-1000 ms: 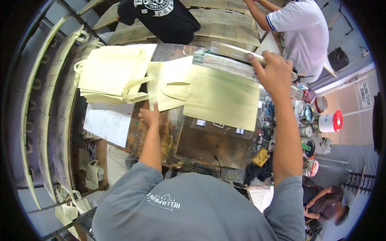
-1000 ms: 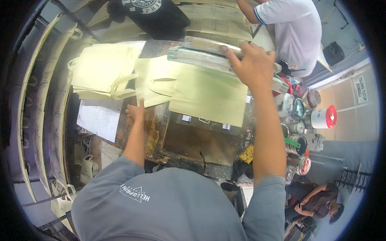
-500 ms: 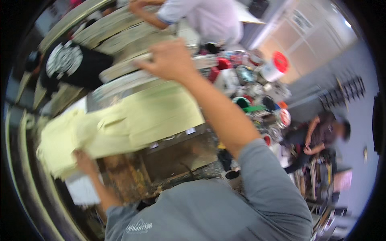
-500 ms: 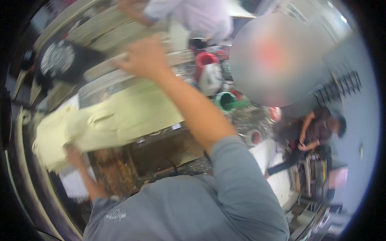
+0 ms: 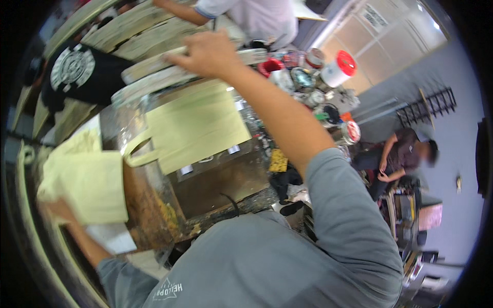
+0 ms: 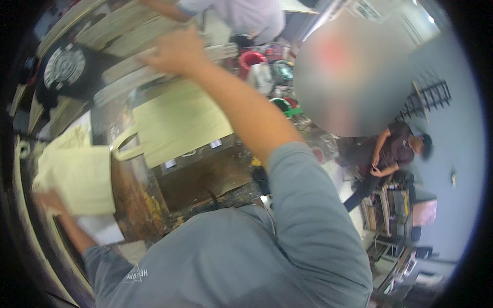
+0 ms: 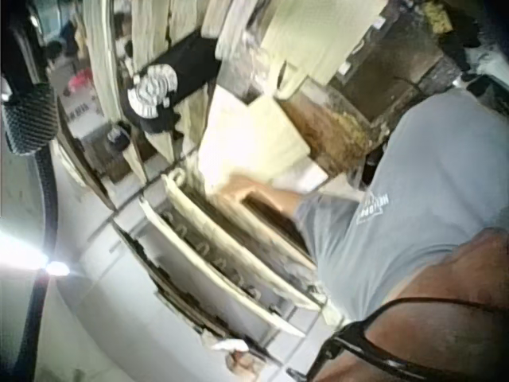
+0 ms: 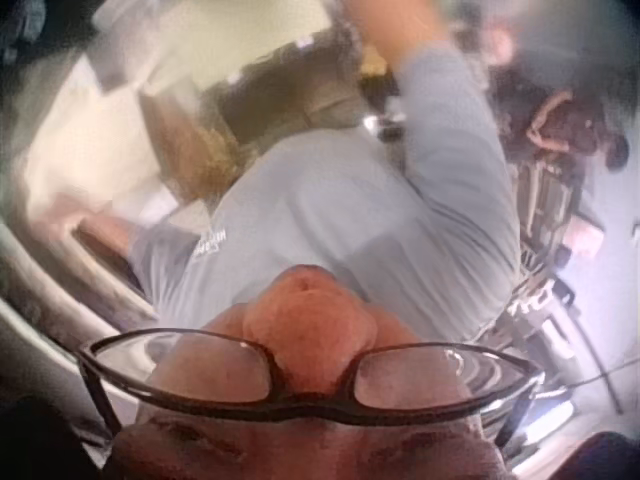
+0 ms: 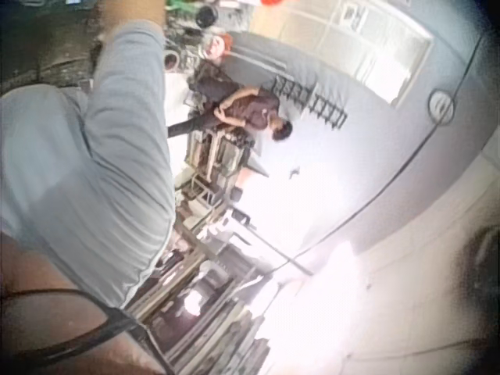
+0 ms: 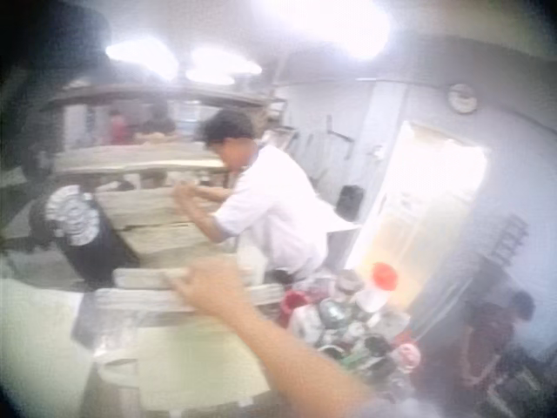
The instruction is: The person screen prints designs onto yellow tote bags by pouring green ink onto a screen frame and using a squeegee to spread it, then places the bags on a shelf.
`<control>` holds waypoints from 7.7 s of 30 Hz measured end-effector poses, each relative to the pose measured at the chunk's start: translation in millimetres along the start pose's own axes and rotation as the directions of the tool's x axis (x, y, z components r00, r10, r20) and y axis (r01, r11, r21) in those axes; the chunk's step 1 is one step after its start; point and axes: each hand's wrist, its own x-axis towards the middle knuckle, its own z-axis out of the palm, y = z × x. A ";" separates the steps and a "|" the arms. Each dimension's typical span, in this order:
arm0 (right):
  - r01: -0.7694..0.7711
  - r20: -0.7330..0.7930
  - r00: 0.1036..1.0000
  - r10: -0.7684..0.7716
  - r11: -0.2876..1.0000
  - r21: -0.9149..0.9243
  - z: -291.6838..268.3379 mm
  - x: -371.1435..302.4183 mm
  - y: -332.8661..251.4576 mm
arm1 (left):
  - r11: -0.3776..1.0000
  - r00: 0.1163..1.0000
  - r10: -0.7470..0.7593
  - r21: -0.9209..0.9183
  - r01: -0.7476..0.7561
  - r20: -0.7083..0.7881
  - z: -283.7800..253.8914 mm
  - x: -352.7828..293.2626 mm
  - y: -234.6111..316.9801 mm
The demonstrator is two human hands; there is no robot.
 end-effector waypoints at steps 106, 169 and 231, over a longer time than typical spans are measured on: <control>0.100 0.002 0.995 -0.101 0.995 0.009 53.8 -181.5 -41.7 | 0.644 0.979 -0.062 -0.741 0.188 0.195 38.4 -220.4 360.8; 0.148 -0.170 0.976 -0.137 0.987 0.055 3.7 -2.7 -11.8 | 0.289 0.882 0.287 -0.912 0.293 0.374 73.8 -212.9 442.1; 0.177 0.243 0.955 -0.171 0.984 -0.003 204.4 -199.6 -12.8 | 0.834 0.832 0.552 -0.009 -0.552 0.059 178.3 -172.3 396.1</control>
